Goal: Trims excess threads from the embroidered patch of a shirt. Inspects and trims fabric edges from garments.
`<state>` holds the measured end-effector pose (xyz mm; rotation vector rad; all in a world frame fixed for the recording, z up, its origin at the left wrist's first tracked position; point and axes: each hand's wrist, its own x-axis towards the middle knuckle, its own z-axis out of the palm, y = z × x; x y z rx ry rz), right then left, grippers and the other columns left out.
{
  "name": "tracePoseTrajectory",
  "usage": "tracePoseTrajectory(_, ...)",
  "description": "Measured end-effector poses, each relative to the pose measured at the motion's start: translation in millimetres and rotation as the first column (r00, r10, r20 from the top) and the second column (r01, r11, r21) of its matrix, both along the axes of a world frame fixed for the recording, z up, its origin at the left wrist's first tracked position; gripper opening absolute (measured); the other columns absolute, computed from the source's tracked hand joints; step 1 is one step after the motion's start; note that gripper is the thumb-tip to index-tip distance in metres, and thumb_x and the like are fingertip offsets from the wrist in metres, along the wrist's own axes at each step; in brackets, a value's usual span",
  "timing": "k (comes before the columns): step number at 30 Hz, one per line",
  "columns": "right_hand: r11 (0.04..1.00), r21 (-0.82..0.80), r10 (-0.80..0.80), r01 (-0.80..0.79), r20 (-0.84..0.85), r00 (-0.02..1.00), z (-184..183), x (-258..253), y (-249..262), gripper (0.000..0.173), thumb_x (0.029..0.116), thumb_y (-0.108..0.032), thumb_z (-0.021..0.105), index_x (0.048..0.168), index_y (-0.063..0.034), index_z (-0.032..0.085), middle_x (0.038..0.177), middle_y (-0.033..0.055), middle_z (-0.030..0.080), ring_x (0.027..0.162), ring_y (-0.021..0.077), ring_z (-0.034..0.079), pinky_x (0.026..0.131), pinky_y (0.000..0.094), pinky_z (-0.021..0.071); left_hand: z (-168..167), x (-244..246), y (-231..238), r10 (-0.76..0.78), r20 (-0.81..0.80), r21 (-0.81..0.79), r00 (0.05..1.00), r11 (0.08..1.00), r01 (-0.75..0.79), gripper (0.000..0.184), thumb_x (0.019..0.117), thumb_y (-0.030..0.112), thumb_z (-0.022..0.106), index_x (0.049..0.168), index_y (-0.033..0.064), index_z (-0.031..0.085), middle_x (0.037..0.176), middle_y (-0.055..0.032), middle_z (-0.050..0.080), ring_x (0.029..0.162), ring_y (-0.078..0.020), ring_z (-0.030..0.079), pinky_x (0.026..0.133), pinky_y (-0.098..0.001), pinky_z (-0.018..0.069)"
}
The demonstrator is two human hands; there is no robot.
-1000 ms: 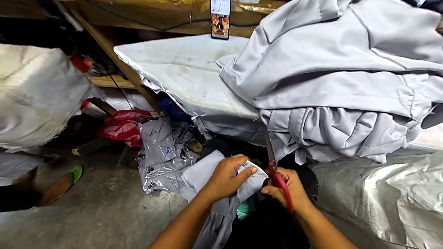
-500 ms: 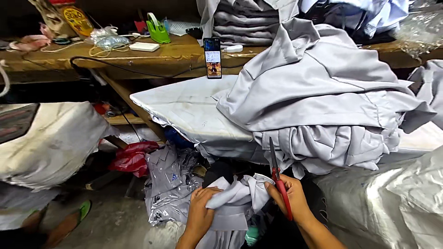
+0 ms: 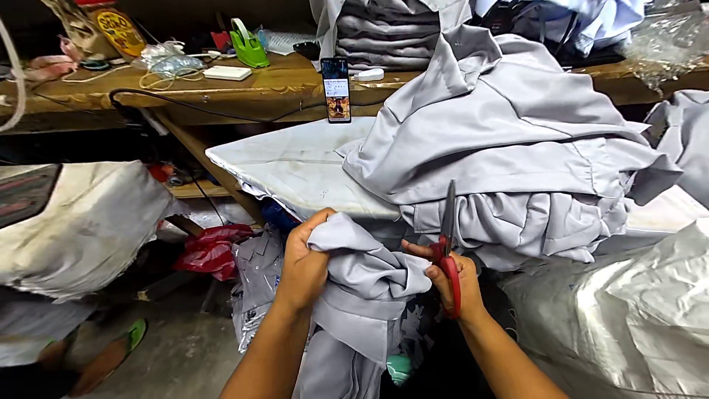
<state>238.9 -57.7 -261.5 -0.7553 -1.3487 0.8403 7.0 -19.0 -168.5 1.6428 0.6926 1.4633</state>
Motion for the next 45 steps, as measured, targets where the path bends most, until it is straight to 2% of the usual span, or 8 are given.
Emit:
tracePoseTrajectory(11, 0.996, -0.011, -0.091, 0.092, 0.067, 0.994, 22, 2, 10, 0.007, 0.0867, -0.012, 0.073, 0.082, -0.0116, 0.067, 0.067, -0.0156, 0.062, 0.057, -0.0092, 0.055, 0.052, 0.0109, 0.0466, -2, -29, 42, 0.2, -0.283, -0.137, 0.938, 0.959, -0.246, 0.02, 0.1021, 0.011, 0.048, 0.104, 0.0179, 0.066, 0.091, 0.0084, 0.068, 0.078, 0.0012, 0.064, 0.069, -0.0206, 0.0552)
tracePoseTrajectory(16, 0.996, -0.02, -0.081, 0.084, 0.139, 0.987, 29, 12, 14, 0.004, 0.088, -0.011, 0.071, 0.085, -0.0089, 0.069, 0.069, -0.015, 0.063, 0.058, -0.0106, 0.053, 0.054, 0.0089, 0.0444, -49, -21, 39, 0.008, -0.546, -0.019, 0.838, 1.0, -0.022, 0.074, 0.0893, 0.042, 0.072, 0.145, 0.0012, 0.047, 0.145, -0.0147, 0.053, 0.132, -0.0219, 0.053, 0.107, -0.0441, 0.0463)
tracePoseTrajectory(21, 0.996, -0.083, 0.022, -0.009, 0.151, 0.988, 25, 14, 15, 0.004, 0.0885, -0.012, 0.073, 0.086, -0.0097, 0.07, 0.07, -0.0144, 0.064, 0.059, -0.0094, 0.054, 0.055, 0.0098, 0.0455, -83, -1, 30, -0.285, -0.708, -0.149, 0.647, 0.955, 0.257, 0.057, 0.0846, 0.047, 0.077, 0.12, 0.0022, 0.069, 0.112, -0.0092, 0.072, 0.112, -0.0212, 0.064, 0.103, -0.0512, 0.0449)
tracePoseTrajectory(26, 0.997, -0.07, 0.042, -0.028, 0.203, 0.978, 19, 26, 11, 0.006, 0.0884, -0.013, 0.074, 0.088, -0.0085, 0.071, 0.073, -0.0145, 0.065, 0.061, -0.0104, 0.054, 0.056, 0.0087, 0.0451, -71, -24, 44, 0.076, -0.79, 0.145, 0.609, 0.987, 0.064, 0.017, 0.0848, 0.014, 0.072, 0.099, 0.0065, 0.076, 0.103, -0.01, 0.071, 0.103, -0.0307, 0.066, 0.088, -0.0576, 0.0502)
tracePoseTrajectory(30, 1.0, -0.008, -0.005, 0.008, 0.289, 0.957, 12, 17, 1, 0.014, 0.0899, -0.015, 0.073, 0.089, -0.0017, 0.071, 0.079, -0.0071, 0.069, 0.068, -0.0091, 0.058, 0.062, 0.0096, 0.0483, -86, -25, 39, 0.646, -0.53, 0.47, 0.55, 0.763, -0.444, 0.012, 0.0851, 0.006, 0.067, 0.093, 0.0078, 0.076, 0.107, -0.0189, 0.066, 0.102, -0.041, 0.059, 0.086, -0.0598, 0.0442)
tracePoseTrajectory(34, 0.998, 0.018, 0.056, -0.066, 0.334, 0.941, 0, -9, -11, 0.02, 0.0918, -0.017, 0.072, 0.088, 0.0024, 0.069, 0.075, 0.0015, 0.068, 0.067, -0.0054, 0.059, 0.063, 0.0111, 0.0486, -117, -17, 35, 0.743, -0.207, 0.133, 0.637, 0.666, -0.734, 0.016, 0.0896, 0.005, 0.062, 0.105, 0.0032, 0.059, 0.087, -0.0016, 0.056, 0.068, -0.0057, 0.051, 0.061, -0.0233, 0.0439)
tracePoseTrajectory(40, 0.988, 0.138, -0.122, 0.07, 0.417, 0.901, -21, -44, -18, 0.018, 0.0862, -0.015, 0.071, 0.08, 0.0011, 0.067, 0.076, 0.0104, 0.071, 0.069, 0.0087, 0.066, 0.063, 0.0219, 0.0535, -106, 4, 3, 0.546, 0.38, -0.624, 0.747, 0.747, -0.228, 0.036, 0.1115, 0.018, 0.016, 0.121, 0.0138, 0.051, 0.096, 0.0036, 0.066, 0.091, -0.0036, 0.066, 0.083, -0.0254, 0.0572)
tracePoseTrajectory(45, 0.992, 0.019, -0.123, 0.123, 0.296, 0.947, -27, -75, -4, 0.023, 0.0857, -0.015, 0.078, 0.094, 0.006, 0.072, 0.106, 0.0145, 0.077, 0.094, 0.0088, 0.074, 0.083, 0.0225, 0.0587, -112, 2, -10, 0.386, 0.728, -0.618, 0.567, 0.727, 0.299, 0.074, 0.1065, 0.05, 0.0, 0.099, 0.0162, 0.065, 0.087, -0.0042, 0.074, 0.084, -0.0153, 0.073, 0.075, -0.0359, 0.0619)
